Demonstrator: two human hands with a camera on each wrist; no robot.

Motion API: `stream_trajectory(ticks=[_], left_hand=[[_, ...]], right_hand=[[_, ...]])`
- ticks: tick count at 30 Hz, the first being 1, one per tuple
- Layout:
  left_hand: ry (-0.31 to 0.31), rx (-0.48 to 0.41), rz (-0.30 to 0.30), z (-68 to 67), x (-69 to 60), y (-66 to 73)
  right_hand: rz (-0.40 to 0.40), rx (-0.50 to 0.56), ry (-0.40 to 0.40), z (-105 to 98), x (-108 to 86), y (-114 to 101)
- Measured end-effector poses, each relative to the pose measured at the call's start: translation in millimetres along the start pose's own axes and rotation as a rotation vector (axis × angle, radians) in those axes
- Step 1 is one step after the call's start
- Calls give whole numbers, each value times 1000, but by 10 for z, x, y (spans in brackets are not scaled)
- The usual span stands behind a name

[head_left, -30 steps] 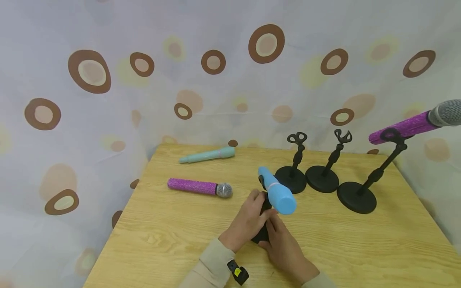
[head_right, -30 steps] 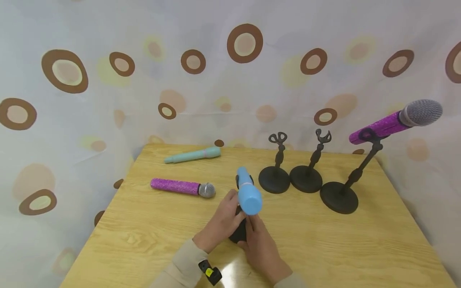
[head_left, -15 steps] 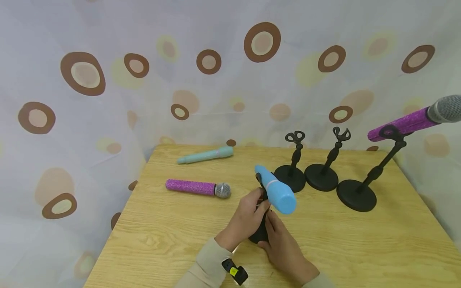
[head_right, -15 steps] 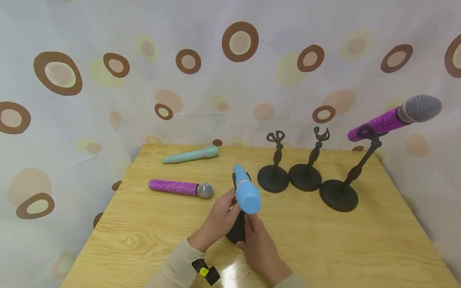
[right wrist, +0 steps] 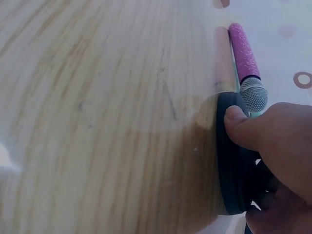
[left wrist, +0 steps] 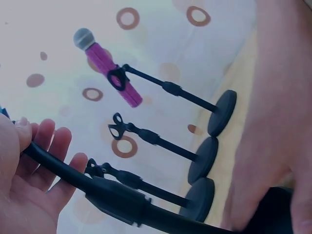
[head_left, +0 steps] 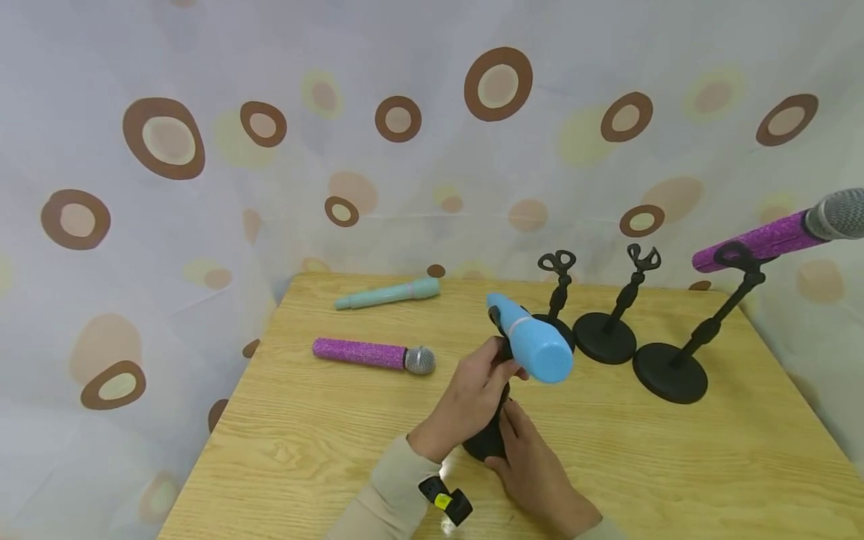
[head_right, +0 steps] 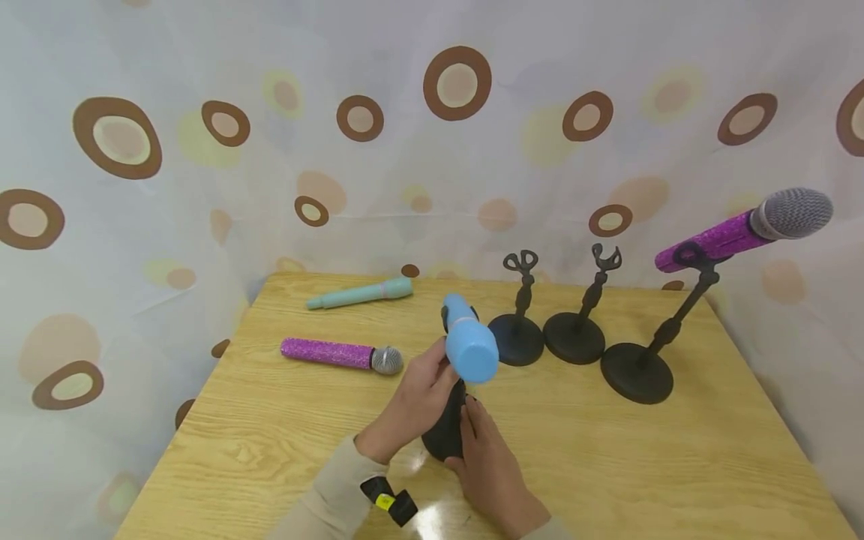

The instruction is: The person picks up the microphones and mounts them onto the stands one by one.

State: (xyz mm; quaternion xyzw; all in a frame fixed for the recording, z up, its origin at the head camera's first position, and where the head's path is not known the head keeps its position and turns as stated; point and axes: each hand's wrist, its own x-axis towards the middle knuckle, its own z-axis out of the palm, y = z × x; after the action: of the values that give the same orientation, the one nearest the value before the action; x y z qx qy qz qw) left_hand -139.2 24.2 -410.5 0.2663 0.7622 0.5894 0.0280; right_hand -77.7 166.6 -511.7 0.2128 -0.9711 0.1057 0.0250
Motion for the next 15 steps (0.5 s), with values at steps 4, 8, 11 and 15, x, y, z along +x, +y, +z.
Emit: stream_trajectory(ticks=[4, 8, 11, 15], left_hand=[[-10, -19, 28, -22, 43, 52], [-23, -28, 54, -49, 60, 96], [-31, -23, 56, -68, 51, 123], [-33, -26, 52, -89, 49, 147]], right_hand=[[97, 307, -47, -47, 44, 49], [216, 588, -53, -170, 124, 103], [231, 711, 4, -286, 166, 115], [147, 811, 137, -408, 204, 104]])
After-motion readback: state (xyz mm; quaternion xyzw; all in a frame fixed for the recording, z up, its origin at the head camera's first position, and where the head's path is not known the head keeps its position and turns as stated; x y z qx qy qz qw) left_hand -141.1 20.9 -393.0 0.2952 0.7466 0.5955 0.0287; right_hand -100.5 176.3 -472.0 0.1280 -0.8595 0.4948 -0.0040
